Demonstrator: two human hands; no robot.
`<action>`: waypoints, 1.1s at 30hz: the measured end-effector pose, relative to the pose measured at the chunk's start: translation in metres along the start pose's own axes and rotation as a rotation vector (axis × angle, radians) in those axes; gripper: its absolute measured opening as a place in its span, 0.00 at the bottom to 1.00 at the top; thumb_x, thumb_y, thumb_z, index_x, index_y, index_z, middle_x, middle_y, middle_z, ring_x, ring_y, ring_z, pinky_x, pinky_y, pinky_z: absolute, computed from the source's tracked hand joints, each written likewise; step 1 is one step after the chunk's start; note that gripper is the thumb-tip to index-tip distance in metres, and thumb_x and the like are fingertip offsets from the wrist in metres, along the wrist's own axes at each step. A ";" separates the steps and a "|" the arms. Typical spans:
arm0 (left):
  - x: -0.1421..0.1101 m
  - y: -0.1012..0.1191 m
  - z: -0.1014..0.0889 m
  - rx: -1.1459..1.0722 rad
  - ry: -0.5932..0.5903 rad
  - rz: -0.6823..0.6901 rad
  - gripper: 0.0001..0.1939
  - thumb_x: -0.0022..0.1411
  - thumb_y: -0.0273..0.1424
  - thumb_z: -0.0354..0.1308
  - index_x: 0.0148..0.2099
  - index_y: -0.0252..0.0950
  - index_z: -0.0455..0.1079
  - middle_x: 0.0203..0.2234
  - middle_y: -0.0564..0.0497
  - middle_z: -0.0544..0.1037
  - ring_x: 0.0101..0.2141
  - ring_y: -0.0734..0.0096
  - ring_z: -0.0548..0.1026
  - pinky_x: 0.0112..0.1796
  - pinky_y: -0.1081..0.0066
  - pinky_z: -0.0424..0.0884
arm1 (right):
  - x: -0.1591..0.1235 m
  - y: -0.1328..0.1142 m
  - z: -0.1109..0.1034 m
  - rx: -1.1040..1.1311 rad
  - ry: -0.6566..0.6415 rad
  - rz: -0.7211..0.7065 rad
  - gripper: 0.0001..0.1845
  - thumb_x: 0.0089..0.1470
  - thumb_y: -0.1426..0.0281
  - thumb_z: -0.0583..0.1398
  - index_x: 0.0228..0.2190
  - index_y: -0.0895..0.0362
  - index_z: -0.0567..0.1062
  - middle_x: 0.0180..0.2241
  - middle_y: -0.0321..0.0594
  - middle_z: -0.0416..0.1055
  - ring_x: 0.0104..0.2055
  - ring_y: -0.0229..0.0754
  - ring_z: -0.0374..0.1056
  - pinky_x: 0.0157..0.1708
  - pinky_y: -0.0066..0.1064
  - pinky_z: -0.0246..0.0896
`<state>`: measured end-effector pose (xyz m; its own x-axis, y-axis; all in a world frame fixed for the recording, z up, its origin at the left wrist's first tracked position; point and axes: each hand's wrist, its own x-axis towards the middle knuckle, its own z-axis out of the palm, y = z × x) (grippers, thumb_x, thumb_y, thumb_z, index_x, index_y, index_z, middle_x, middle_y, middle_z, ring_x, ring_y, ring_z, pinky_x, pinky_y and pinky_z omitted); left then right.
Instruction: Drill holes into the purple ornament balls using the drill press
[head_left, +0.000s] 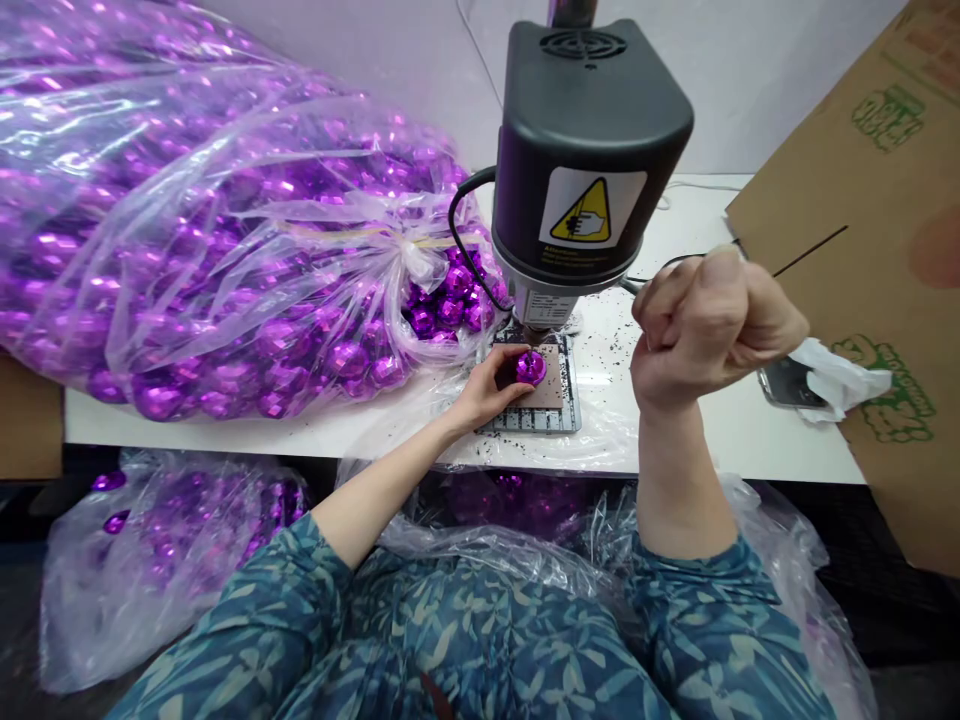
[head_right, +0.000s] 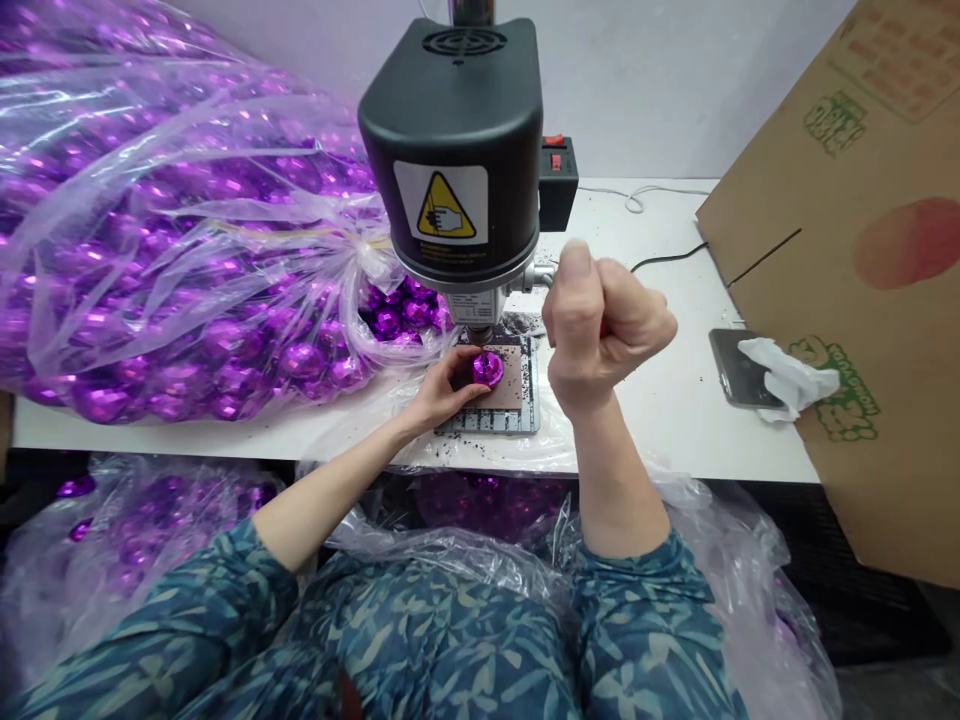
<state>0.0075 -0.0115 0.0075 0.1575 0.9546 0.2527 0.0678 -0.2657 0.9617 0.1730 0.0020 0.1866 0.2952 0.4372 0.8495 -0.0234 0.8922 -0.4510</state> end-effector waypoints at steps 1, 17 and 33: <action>0.000 -0.001 0.000 0.004 0.001 0.010 0.28 0.60 0.40 0.73 0.59 0.38 0.71 0.56 0.39 0.77 0.58 0.50 0.76 0.63 0.47 0.69 | -0.003 0.001 -0.001 0.012 -0.004 -0.021 0.34 0.62 0.63 0.60 0.16 0.59 0.46 0.12 0.30 0.45 0.13 0.25 0.46 0.15 0.27 0.39; 0.000 0.001 0.002 -0.035 0.025 -0.007 0.28 0.57 0.42 0.74 0.56 0.39 0.71 0.55 0.41 0.77 0.57 0.51 0.75 0.63 0.49 0.68 | -0.027 0.034 -0.018 0.062 -0.047 -0.348 0.26 0.57 0.74 0.56 0.15 0.58 0.47 0.10 0.27 0.42 0.10 0.27 0.44 0.12 0.27 0.46; -0.023 0.024 0.006 0.129 0.150 0.052 0.24 0.57 0.41 0.74 0.51 0.40 0.72 0.46 0.44 0.79 0.48 0.54 0.78 0.52 0.54 0.74 | 0.043 0.002 0.014 0.004 -0.074 0.143 0.32 0.59 0.60 0.63 0.15 0.58 0.52 0.11 0.27 0.50 0.12 0.23 0.48 0.13 0.25 0.38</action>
<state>0.0117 -0.0404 0.0242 0.0164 0.9459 0.3240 0.1902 -0.3210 0.9278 0.1728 0.0243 0.2263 0.2170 0.5669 0.7947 -0.0641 0.8206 -0.5679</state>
